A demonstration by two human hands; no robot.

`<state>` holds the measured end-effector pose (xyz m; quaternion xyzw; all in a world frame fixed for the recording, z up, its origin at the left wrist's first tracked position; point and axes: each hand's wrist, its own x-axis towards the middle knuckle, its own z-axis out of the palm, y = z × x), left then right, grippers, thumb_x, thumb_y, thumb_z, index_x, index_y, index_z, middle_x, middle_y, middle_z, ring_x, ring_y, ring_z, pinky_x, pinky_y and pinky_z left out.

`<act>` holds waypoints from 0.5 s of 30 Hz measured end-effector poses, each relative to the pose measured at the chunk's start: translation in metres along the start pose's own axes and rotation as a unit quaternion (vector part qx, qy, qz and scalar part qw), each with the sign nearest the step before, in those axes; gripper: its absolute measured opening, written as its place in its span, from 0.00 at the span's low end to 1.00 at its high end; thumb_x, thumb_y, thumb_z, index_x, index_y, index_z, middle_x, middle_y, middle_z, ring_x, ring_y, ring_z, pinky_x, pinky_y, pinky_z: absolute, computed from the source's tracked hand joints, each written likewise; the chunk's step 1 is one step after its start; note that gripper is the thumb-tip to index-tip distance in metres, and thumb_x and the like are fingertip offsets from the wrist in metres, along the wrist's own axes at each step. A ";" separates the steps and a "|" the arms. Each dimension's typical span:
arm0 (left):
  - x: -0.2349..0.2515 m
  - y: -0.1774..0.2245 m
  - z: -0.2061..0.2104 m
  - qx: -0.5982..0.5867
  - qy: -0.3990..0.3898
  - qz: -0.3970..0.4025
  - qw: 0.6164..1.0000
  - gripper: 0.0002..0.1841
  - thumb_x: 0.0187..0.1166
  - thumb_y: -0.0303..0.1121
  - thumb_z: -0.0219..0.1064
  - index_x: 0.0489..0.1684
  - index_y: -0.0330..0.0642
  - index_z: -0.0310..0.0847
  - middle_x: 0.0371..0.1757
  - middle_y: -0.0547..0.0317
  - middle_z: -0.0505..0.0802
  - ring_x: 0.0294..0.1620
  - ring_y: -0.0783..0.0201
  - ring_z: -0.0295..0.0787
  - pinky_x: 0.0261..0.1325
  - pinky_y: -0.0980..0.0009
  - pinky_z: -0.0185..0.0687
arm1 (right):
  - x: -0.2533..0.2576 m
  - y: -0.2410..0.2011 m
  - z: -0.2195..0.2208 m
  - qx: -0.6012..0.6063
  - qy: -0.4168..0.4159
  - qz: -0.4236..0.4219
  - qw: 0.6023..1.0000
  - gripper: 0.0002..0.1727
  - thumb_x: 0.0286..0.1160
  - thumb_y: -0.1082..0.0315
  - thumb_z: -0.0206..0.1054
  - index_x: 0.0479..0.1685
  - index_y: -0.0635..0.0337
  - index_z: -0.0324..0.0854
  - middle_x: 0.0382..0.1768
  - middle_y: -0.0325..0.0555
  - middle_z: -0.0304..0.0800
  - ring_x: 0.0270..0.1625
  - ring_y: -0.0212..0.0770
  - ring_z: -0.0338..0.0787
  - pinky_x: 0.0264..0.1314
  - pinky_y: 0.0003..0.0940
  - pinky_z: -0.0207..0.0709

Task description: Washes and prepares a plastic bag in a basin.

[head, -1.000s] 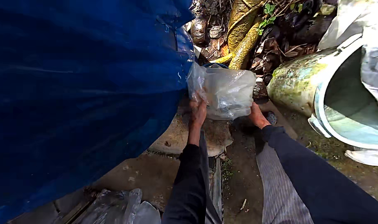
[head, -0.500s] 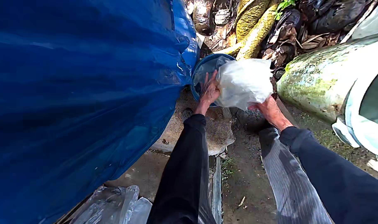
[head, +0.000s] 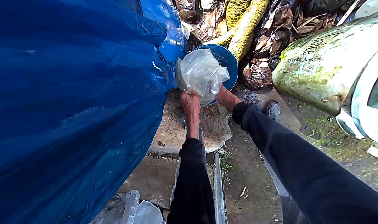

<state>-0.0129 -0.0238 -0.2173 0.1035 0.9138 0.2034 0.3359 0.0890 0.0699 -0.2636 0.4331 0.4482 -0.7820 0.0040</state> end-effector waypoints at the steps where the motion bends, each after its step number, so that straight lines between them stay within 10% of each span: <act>1: -0.004 0.000 -0.001 0.007 0.005 0.010 1.000 0.18 0.88 0.37 0.58 0.68 0.34 0.78 0.61 0.37 0.89 0.64 0.39 0.86 0.65 0.39 0.80 | 0.005 0.007 0.003 0.050 0.009 0.021 0.998 0.25 0.81 0.77 0.63 0.77 0.69 0.68 0.65 0.51 0.83 0.66 0.27 0.84 0.71 0.24 0.78; 8: 0.024 -0.018 0.035 0.025 -0.071 0.123 0.990 0.21 0.85 0.31 0.60 0.75 0.35 0.74 0.79 0.40 0.79 0.77 0.43 0.78 0.77 0.46 0.75 | 0.024 0.061 -0.037 0.093 0.064 0.031 0.993 0.22 0.74 0.80 0.67 0.68 0.67 0.74 0.54 0.42 0.87 0.56 0.22 0.85 0.62 0.20 0.80; 15: 0.084 -0.005 0.073 0.100 -0.093 0.065 0.988 0.25 0.78 0.25 0.62 0.76 0.29 0.73 0.80 0.36 0.76 0.84 0.47 0.70 0.86 0.54 0.65 | 0.057 0.090 -0.048 -0.066 0.055 0.086 0.993 0.23 0.83 0.72 0.63 0.76 0.67 0.73 0.70 0.53 0.82 0.72 0.33 0.80 0.77 0.29 0.73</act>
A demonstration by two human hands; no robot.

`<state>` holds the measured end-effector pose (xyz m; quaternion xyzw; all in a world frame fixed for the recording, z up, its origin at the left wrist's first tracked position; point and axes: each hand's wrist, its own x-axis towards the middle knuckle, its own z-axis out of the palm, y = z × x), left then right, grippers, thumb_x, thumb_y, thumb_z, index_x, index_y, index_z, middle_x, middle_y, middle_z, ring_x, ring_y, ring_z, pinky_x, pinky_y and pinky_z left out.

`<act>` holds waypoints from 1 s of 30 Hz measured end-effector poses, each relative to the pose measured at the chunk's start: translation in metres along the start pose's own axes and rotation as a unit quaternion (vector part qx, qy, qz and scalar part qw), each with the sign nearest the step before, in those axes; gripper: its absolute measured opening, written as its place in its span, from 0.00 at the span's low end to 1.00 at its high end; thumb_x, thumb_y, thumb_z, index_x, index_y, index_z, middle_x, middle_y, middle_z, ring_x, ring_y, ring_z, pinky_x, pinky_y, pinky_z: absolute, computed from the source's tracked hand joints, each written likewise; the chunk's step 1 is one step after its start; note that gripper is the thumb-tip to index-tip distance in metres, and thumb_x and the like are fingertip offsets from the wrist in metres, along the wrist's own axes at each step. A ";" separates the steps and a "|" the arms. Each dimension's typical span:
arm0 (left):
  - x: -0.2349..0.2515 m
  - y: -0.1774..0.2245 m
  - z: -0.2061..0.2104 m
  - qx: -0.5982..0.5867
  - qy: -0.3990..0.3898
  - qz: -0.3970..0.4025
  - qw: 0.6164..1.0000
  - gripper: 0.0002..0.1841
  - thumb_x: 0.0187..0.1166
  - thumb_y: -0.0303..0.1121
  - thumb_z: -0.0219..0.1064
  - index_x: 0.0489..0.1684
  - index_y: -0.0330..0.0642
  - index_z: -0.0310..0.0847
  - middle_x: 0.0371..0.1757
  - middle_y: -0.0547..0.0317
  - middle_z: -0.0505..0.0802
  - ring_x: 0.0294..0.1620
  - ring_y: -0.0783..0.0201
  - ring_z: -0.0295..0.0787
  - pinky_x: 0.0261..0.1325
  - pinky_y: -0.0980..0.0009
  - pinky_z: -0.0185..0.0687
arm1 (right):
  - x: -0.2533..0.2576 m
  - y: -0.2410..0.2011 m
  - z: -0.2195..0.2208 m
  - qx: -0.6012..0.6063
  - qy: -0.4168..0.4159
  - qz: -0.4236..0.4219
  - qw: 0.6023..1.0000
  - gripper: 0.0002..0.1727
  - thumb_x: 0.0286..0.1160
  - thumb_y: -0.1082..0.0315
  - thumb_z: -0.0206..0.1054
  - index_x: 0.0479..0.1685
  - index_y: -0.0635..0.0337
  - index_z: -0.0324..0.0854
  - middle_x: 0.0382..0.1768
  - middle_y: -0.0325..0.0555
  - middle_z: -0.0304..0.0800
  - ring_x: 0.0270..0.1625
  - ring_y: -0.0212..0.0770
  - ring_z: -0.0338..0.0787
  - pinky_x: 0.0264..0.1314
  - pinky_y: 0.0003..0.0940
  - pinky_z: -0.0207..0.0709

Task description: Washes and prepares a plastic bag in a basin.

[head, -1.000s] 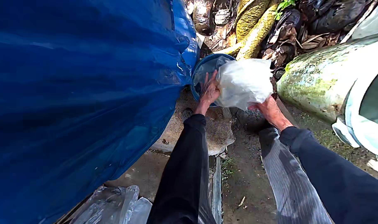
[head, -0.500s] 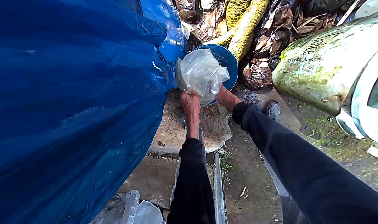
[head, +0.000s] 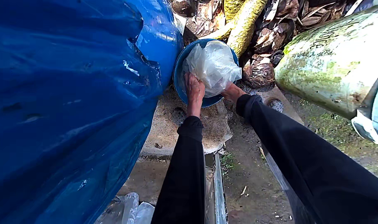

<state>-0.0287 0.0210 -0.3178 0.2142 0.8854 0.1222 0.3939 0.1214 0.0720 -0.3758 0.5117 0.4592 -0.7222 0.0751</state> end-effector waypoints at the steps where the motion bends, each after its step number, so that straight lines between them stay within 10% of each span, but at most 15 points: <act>1: 0.007 -0.001 0.003 0.007 -0.005 -0.009 1.000 0.26 0.78 0.24 0.63 0.77 0.29 0.71 0.80 0.37 0.76 0.85 0.48 0.69 0.87 0.55 0.63 | 0.000 -0.003 0.000 -0.027 -0.005 0.014 1.000 0.23 0.84 0.72 0.63 0.76 0.66 0.73 0.70 0.53 0.82 0.72 0.33 0.80 0.76 0.29 0.72; 5: 0.014 -0.005 0.009 0.002 -0.030 -0.035 0.999 0.28 0.80 0.28 0.63 0.81 0.32 0.68 0.83 0.39 0.75 0.86 0.50 0.67 0.88 0.55 0.61 | 0.001 -0.009 0.002 -0.055 -0.008 0.064 0.996 0.21 0.85 0.71 0.62 0.74 0.66 0.74 0.67 0.53 0.82 0.66 0.36 0.82 0.69 0.32 0.75; 13: 0.022 -0.009 0.019 0.004 -0.093 -0.123 0.988 0.26 0.86 0.31 0.58 0.82 0.30 0.65 0.81 0.35 0.76 0.84 0.46 0.70 0.85 0.50 0.64 | -0.005 -0.036 0.000 -0.213 -0.045 0.036 0.975 0.23 0.86 0.76 0.60 0.77 0.74 0.71 0.77 0.66 0.76 0.83 0.52 0.73 0.86 0.43 0.61; 19: 0.029 -0.017 0.031 0.010 -0.119 -0.143 0.982 0.22 0.87 0.30 0.58 0.76 0.27 0.70 0.78 0.31 0.77 0.81 0.41 0.72 0.82 0.46 0.66 | 0.026 -0.011 0.012 0.117 0.028 0.103 0.987 0.23 0.90 0.75 0.53 0.81 0.72 0.65 0.76 0.62 0.74 0.75 0.43 0.77 0.77 0.36 0.72; 30: 0.053 -0.050 0.058 0.053 -0.162 -0.119 0.978 0.25 0.82 0.32 0.68 0.76 0.28 0.74 0.80 0.33 0.77 0.84 0.41 0.68 0.85 0.45 0.62 | 0.035 -0.033 0.001 -0.311 -0.102 0.070 0.942 0.24 0.89 0.73 0.57 0.80 0.75 0.69 0.81 0.68 0.72 0.87 0.59 0.69 0.90 0.50 0.55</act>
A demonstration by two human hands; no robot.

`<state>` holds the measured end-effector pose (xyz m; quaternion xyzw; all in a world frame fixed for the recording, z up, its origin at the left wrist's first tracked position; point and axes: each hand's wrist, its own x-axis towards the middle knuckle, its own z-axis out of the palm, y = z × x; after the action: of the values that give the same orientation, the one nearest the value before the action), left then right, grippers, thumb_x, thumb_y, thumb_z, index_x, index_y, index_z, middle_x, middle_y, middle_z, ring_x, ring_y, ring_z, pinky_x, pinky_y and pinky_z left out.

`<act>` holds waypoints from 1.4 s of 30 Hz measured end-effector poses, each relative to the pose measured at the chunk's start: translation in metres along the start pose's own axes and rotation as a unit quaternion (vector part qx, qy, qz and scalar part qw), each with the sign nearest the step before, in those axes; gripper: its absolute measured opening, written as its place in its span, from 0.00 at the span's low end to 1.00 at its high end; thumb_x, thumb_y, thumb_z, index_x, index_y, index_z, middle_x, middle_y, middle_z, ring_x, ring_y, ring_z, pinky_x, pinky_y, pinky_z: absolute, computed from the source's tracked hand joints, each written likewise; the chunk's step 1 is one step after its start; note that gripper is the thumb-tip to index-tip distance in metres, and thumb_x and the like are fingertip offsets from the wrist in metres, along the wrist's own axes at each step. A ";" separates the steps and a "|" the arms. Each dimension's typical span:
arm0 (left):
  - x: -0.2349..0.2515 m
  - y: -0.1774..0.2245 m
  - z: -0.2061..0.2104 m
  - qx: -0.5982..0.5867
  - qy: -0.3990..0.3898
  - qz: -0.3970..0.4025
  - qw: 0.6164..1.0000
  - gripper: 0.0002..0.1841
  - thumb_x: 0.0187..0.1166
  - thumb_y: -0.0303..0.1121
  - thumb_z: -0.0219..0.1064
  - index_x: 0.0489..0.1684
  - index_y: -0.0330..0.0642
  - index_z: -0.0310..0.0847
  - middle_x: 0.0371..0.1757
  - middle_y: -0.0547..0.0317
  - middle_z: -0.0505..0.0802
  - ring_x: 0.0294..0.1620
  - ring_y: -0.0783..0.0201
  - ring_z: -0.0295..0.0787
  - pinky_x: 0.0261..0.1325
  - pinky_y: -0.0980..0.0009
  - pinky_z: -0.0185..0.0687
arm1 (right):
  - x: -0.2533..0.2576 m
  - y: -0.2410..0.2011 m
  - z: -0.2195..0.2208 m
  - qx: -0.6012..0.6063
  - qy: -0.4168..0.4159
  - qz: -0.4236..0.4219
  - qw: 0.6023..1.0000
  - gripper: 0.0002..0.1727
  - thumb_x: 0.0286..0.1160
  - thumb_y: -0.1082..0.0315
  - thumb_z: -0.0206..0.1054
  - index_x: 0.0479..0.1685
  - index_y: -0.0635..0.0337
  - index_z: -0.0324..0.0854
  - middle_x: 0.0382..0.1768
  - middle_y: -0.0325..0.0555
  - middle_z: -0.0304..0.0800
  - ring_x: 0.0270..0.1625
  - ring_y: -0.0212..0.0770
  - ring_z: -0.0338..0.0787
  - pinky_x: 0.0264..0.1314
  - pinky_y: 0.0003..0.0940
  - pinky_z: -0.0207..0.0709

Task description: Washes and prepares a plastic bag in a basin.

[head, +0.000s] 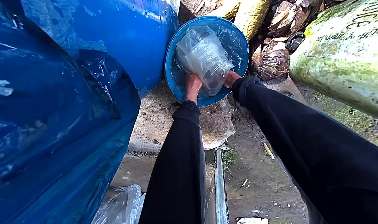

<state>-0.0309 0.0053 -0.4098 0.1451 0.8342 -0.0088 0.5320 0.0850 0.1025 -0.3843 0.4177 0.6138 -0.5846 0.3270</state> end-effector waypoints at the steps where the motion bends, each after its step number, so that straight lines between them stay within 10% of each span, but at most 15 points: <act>1: 0.003 0.000 0.000 0.012 -0.008 -0.004 1.000 0.26 0.81 0.32 0.69 0.76 0.28 0.74 0.80 0.33 0.77 0.85 0.41 0.68 0.85 0.45 0.61 | 0.008 0.004 0.001 0.009 -0.007 0.009 1.000 0.24 0.89 0.72 0.57 0.80 0.75 0.69 0.81 0.67 0.72 0.87 0.58 0.69 0.90 0.50 0.56; 7: 0.000 0.005 0.004 0.020 -0.021 -0.036 0.999 0.27 0.79 0.31 0.71 0.75 0.27 0.73 0.77 0.31 0.79 0.81 0.40 0.72 0.82 0.44 0.66 | 0.036 0.025 0.013 -0.006 -0.024 0.025 0.999 0.24 0.89 0.69 0.58 0.78 0.76 0.70 0.80 0.70 0.72 0.86 0.62 0.68 0.89 0.55 0.57; 12: -0.013 0.007 0.015 -0.149 0.042 -0.040 0.987 0.26 0.84 0.30 0.65 0.80 0.30 0.69 0.79 0.36 0.79 0.81 0.47 0.73 0.82 0.51 0.66 | 0.028 0.022 0.009 0.233 0.055 0.017 0.971 0.29 0.83 0.69 0.66 0.81 0.67 0.67 0.76 0.63 0.76 0.77 0.53 0.77 0.79 0.52 0.71; 17: -0.008 0.004 0.023 -0.162 0.103 -0.049 0.980 0.33 0.83 0.37 0.68 0.83 0.30 0.65 0.82 0.35 0.75 0.85 0.45 0.67 0.85 0.50 0.62 | -0.032 -0.010 -0.036 0.161 0.092 0.008 0.983 0.47 0.75 0.74 0.67 0.94 0.51 0.43 0.75 0.64 0.77 0.68 0.59 0.87 0.63 0.59 0.86; 21: -0.008 0.003 0.026 -0.108 0.149 0.010 0.983 0.33 0.82 0.42 0.68 0.82 0.30 0.69 0.81 0.34 0.77 0.86 0.43 0.67 0.87 0.48 0.59 | -0.090 -0.037 -0.045 0.095 0.191 -0.164 0.963 0.46 0.71 0.73 0.67 0.94 0.44 0.55 0.85 0.60 0.64 0.79 0.52 0.76 0.72 0.47 0.80; 26: -0.012 -0.007 0.017 -0.211 0.140 -0.011 0.967 0.36 0.78 0.38 0.73 0.85 0.32 0.63 0.81 0.38 0.76 0.84 0.48 0.70 0.84 0.52 0.66 | -0.033 -0.029 -0.018 0.018 0.126 -0.122 0.984 0.50 0.74 0.59 0.75 0.96 0.29 0.49 0.95 0.66 0.25 0.81 0.79 0.65 0.69 0.71 0.74; 30: -0.028 -0.014 0.001 -0.364 0.084 -0.076 0.925 0.23 0.84 0.32 0.61 0.78 0.38 0.71 0.75 0.42 0.81 0.76 0.50 0.77 0.74 0.45 0.77 | 0.005 -0.015 -0.018 0.017 0.117 -0.109 0.987 0.54 0.70 0.64 0.77 0.97 0.32 0.47 0.94 0.69 0.33 0.77 0.81 0.70 0.67 0.75 0.74; 35: -0.024 0.006 -0.004 -0.270 0.036 -0.123 0.954 0.20 0.89 0.31 0.55 0.76 0.34 0.72 0.77 0.37 0.79 0.77 0.45 0.75 0.73 0.42 0.75 | 0.015 -0.014 -0.028 -0.001 0.089 -0.060 0.994 0.56 0.68 0.66 0.79 0.96 0.30 0.46 0.89 0.76 0.43 0.76 0.78 0.72 0.68 0.70 0.75; 42: -0.013 0.016 -0.003 -0.172 0.018 -0.125 0.977 0.22 0.86 0.31 0.60 0.75 0.30 0.72 0.77 0.34 0.78 0.78 0.42 0.74 0.75 0.42 0.72 | 0.031 -0.001 -0.029 -0.019 0.074 -0.063 0.995 0.54 0.74 0.67 0.75 0.97 0.54 0.40 0.86 0.70 0.62 0.85 0.72 0.67 0.84 0.68 0.61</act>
<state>-0.0247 0.0184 -0.3944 -0.0540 0.8443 0.0703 0.5285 0.0729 0.1354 -0.4080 0.4140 0.6723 -0.5597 0.2516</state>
